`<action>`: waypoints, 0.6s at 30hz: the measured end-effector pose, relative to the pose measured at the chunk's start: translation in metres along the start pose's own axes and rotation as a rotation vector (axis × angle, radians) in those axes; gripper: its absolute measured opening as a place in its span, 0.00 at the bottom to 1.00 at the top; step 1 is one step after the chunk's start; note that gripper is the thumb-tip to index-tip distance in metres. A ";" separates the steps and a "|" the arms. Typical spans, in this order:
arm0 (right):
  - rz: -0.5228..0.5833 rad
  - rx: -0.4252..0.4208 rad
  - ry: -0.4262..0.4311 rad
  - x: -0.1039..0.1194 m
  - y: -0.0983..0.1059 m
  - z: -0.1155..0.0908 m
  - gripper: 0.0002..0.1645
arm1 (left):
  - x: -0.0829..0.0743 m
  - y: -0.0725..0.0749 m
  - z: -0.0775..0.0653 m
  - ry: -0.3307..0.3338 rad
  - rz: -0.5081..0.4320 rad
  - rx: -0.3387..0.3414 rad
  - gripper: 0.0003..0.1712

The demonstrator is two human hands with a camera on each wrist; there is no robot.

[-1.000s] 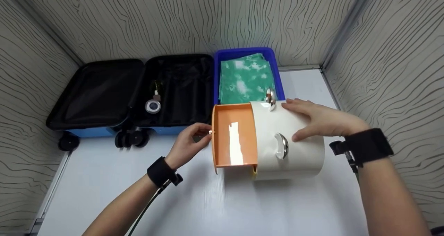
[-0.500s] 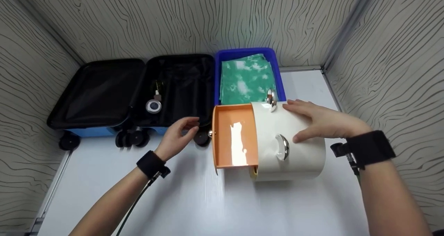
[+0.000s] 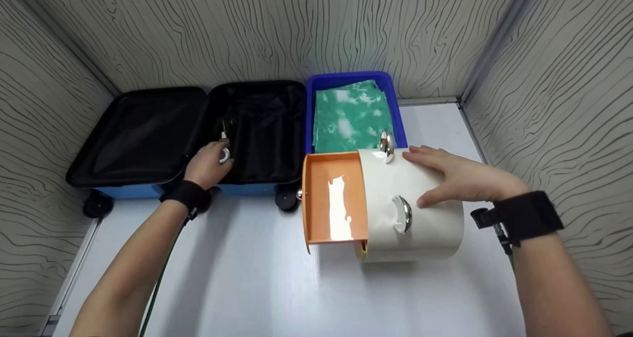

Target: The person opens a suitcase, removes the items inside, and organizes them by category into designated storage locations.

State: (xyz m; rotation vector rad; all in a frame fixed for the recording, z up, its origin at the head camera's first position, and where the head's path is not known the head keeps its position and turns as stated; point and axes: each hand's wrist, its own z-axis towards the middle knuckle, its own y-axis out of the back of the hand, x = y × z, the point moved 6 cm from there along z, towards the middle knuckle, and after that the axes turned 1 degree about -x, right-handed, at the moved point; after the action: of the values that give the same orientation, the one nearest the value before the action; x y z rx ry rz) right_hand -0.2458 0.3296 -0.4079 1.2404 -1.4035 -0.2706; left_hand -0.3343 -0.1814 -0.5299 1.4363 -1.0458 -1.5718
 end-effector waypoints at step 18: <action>-0.019 0.005 0.022 0.001 0.000 -0.003 0.58 | 0.037 -0.026 0.041 0.204 0.105 0.320 0.43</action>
State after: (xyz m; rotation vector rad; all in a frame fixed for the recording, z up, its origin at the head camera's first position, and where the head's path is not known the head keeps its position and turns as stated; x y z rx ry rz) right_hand -0.2428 0.3304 -0.4068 1.2581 -1.3750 -0.2653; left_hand -0.3784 -0.2024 -0.5667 1.6839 -1.2669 -1.1931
